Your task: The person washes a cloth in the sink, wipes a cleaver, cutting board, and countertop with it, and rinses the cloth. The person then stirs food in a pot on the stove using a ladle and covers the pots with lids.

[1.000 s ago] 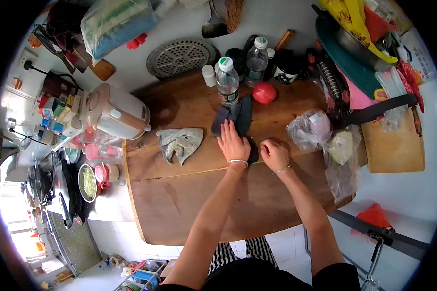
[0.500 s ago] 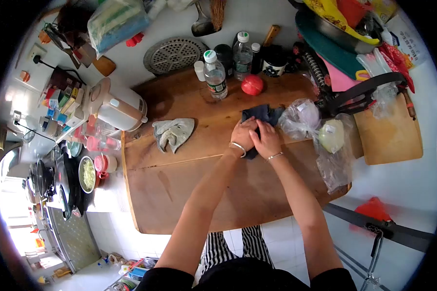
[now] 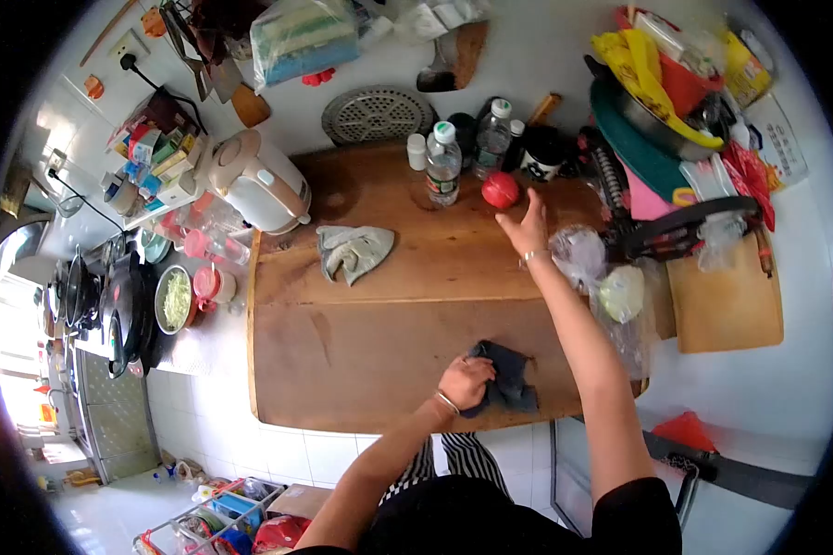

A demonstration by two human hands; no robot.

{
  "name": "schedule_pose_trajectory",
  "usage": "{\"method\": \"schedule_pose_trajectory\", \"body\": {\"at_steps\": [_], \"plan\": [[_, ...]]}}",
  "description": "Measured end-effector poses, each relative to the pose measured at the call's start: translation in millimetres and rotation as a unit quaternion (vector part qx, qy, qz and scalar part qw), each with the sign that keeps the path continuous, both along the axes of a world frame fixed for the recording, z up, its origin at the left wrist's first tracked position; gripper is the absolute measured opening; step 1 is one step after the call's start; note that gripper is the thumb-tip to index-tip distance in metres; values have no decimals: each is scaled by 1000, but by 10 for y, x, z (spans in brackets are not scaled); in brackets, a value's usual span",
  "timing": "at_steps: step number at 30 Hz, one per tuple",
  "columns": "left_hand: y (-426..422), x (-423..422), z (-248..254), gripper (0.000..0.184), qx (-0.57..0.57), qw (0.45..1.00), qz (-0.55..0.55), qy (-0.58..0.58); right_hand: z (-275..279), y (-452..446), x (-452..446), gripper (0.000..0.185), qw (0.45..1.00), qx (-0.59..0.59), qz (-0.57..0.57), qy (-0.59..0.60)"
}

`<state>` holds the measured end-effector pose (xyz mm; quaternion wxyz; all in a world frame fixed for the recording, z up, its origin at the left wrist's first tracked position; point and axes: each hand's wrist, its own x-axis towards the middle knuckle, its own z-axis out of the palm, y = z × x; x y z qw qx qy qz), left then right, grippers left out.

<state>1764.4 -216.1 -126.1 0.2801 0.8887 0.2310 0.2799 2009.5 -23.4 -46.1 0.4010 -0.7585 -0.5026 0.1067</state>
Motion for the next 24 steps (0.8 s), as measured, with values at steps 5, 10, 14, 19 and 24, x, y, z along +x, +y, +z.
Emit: {"method": "schedule_pose_trajectory", "body": {"at_steps": [5,10,14,19,24], "plan": [[-25,28,-193,23,6,1000,10,-3,-195,801,-35,97,992,-93,-69,-53],[118,-63,119,24,-104,993,-25,-54,-153,979,-164,87,966,-202,-137,-85],[147,-90,198,24,-109,993,-36,-40,-237,927,64,79,985,-125,-113,-40],[169,-73,185,24,-113,991,-24,-74,43,699,347,70,816,-119,-85,559],[95,-10,83,24,-84,994,6,-75,187,517,466,58,692,-102,2,715]]}}
